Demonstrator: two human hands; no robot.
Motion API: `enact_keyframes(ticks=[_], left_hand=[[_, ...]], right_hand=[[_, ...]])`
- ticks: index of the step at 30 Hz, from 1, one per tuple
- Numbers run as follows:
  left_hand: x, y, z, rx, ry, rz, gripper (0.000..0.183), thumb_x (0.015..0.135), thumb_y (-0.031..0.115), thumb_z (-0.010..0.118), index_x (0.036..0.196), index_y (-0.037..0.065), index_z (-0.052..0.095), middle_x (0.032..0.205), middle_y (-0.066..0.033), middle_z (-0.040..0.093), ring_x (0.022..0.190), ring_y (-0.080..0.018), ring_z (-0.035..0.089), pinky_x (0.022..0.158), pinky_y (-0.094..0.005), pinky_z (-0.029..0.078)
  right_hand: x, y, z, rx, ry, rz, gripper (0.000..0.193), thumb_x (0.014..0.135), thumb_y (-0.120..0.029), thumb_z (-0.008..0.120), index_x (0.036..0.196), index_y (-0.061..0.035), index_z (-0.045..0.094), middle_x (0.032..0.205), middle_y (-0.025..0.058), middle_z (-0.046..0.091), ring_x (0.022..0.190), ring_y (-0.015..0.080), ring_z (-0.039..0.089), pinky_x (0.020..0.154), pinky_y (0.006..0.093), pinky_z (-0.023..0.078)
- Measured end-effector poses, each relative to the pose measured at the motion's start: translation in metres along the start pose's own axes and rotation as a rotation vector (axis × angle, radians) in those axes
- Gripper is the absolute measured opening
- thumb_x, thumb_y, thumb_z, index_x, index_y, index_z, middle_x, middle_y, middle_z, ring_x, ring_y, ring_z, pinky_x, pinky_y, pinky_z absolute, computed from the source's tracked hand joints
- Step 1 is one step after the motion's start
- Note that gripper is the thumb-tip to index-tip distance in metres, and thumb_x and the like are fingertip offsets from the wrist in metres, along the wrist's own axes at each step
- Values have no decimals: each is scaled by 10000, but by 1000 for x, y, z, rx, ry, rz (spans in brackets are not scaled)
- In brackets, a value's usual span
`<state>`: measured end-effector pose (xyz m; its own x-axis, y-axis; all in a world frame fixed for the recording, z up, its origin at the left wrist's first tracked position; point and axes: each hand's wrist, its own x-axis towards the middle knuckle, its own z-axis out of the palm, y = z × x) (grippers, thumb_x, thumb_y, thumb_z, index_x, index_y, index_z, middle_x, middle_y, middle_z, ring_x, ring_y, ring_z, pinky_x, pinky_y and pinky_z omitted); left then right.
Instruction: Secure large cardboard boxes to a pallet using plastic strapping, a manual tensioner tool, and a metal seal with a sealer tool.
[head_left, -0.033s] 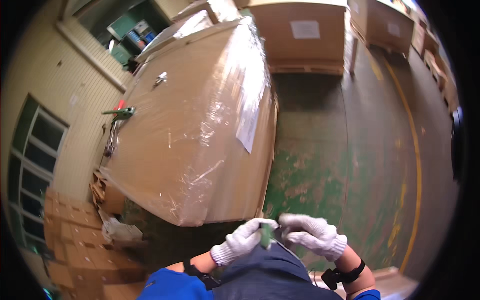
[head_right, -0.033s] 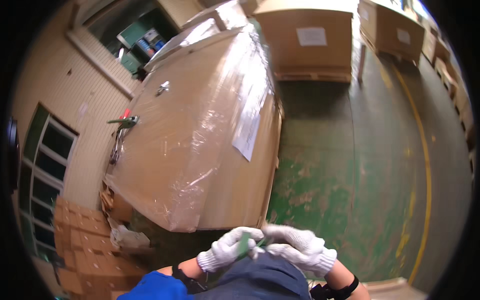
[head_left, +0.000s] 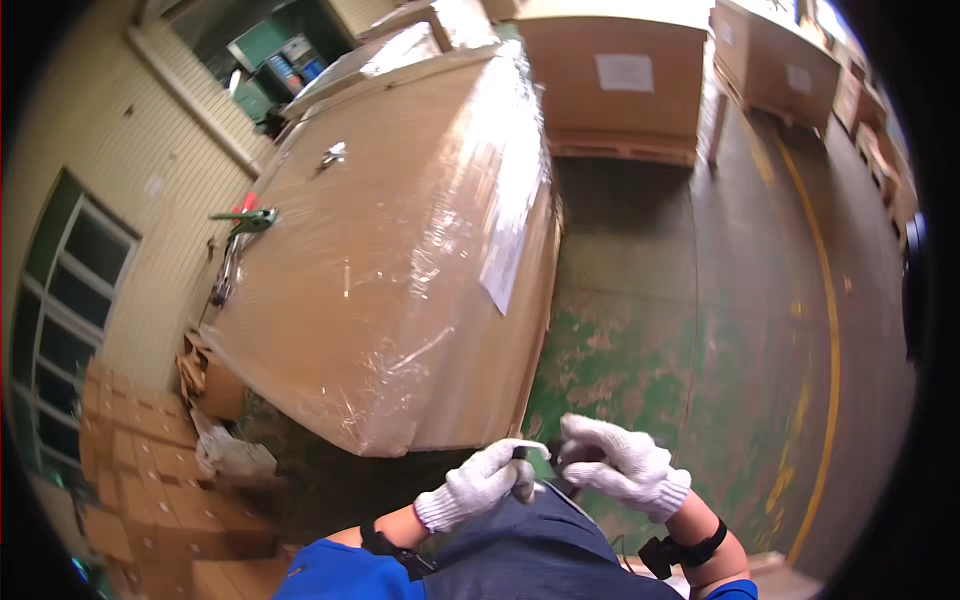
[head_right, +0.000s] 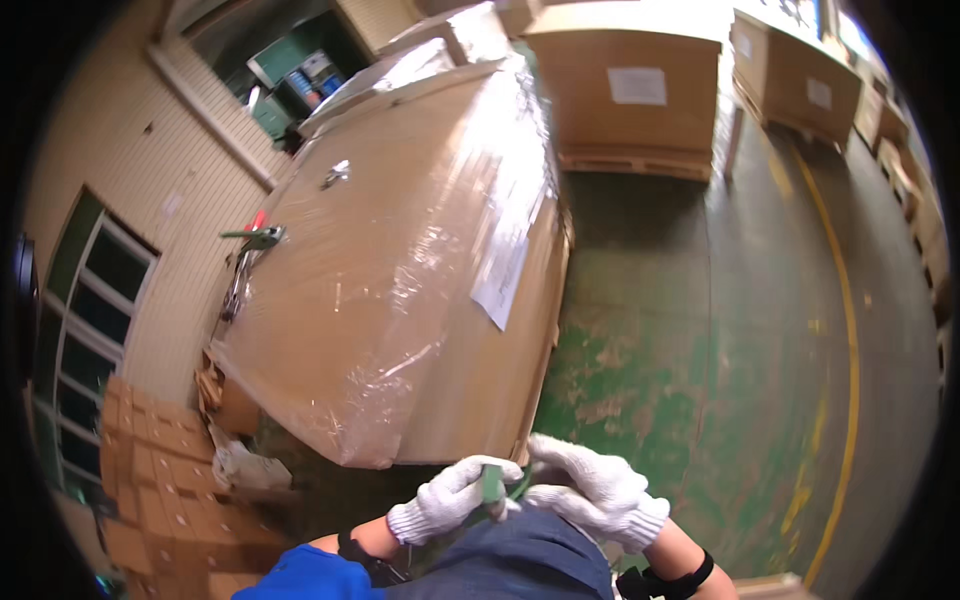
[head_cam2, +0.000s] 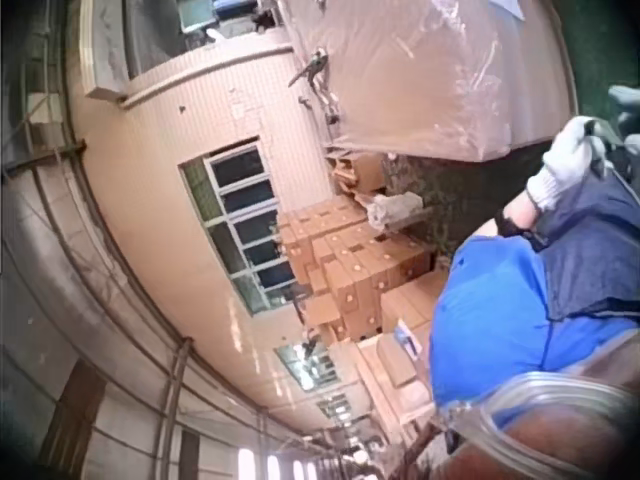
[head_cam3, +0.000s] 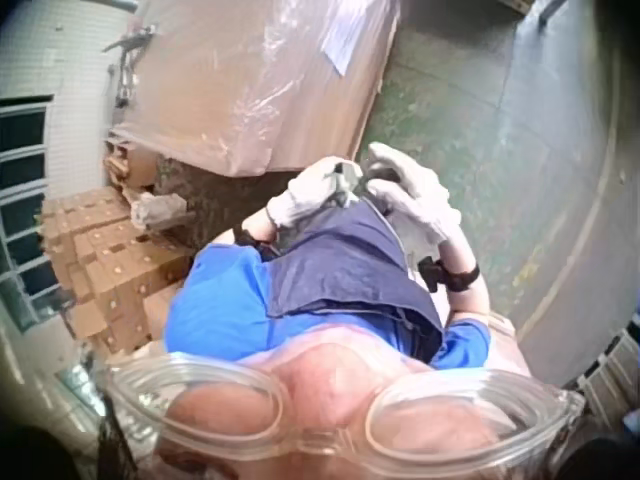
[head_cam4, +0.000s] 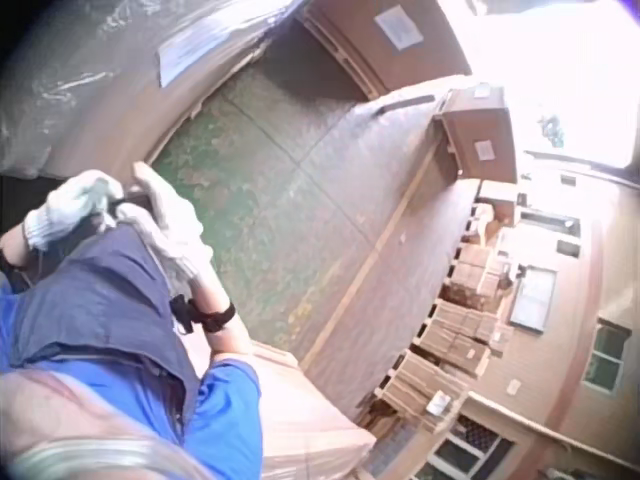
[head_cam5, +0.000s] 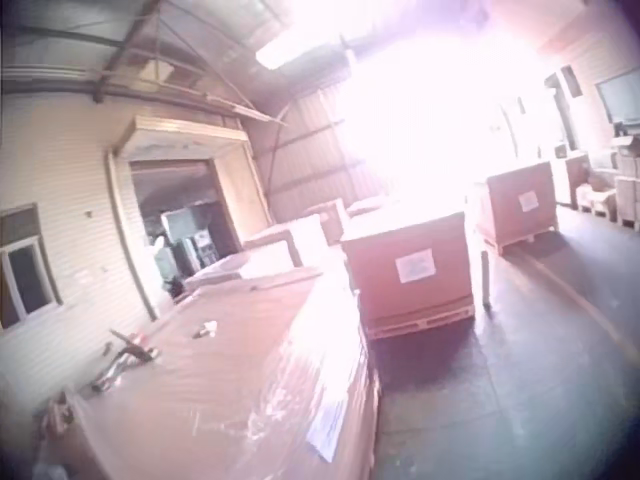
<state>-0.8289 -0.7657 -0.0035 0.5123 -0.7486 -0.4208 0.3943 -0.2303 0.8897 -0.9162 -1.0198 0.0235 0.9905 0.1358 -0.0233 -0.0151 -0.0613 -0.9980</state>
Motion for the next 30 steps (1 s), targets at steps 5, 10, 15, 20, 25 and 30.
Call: enact_keyframes(ticks=[5, 10, 15, 20, 25, 30], left_hand=[[19, 28, -11, 87, 83, 35, 275, 1069, 48, 439, 1321, 12, 543, 990, -123, 694, 879, -220, 711, 836, -362, 594], [31, 75, -25, 5, 78, 87, 127, 1028, 45, 475, 1059, -38, 565, 868, -132, 696, 882, -227, 713, 801, -365, 578], [35, 69, -18, 555, 371, 293, 96, 971, 22, 527, 918, -13, 600, 887, -112, 729, 868, -260, 721, 791, -385, 563], [48, 48, 38, -413, 874, 329, 286, 1026, -73, 308, 1246, -34, 486, 923, -143, 669, 867, -256, 718, 847, -429, 615], [42, 63, 133, -568, 1533, 402, 264, 1068, 53, 418, 1301, -44, 499, 883, -106, 642, 788, -215, 686, 872, -423, 602], [70, 85, 244, -847, 2102, 413, 314, 1059, 102, 468, 1322, -69, 488, 909, -118, 658, 844, -227, 687, 784, -349, 574]], right_hand=[[103, -41, -18, -479, -391, -392, 429, 936, -199, 736, 1340, -103, 633, 1055, 126, 726, 890, 296, 730, 816, 377, 586], [164, -56, -23, -79, -392, -14, 256, 877, -26, 650, 1121, 4, 720, 1010, 127, 742, 868, 197, 720, 786, 374, 591], [237, -58, -24, 345, -687, 582, 140, 914, -80, 606, 974, 14, 690, 979, 105, 725, 802, 169, 686, 752, 328, 583], [295, -61, -24, 29, -1145, 467, 196, 965, -117, 626, 1086, 18, 700, 961, 85, 735, 730, 132, 670, 644, 279, 550], [324, -39, -9, -51, -1503, 348, 285, 975, -137, 631, 1173, 60, 690, 944, 127, 741, 669, 139, 675, 605, 261, 532], [296, -24, 22, -272, -1837, 332, 290, 979, -125, 625, 1178, 79, 681, 955, 129, 733, 704, 166, 694, 648, 273, 565]])
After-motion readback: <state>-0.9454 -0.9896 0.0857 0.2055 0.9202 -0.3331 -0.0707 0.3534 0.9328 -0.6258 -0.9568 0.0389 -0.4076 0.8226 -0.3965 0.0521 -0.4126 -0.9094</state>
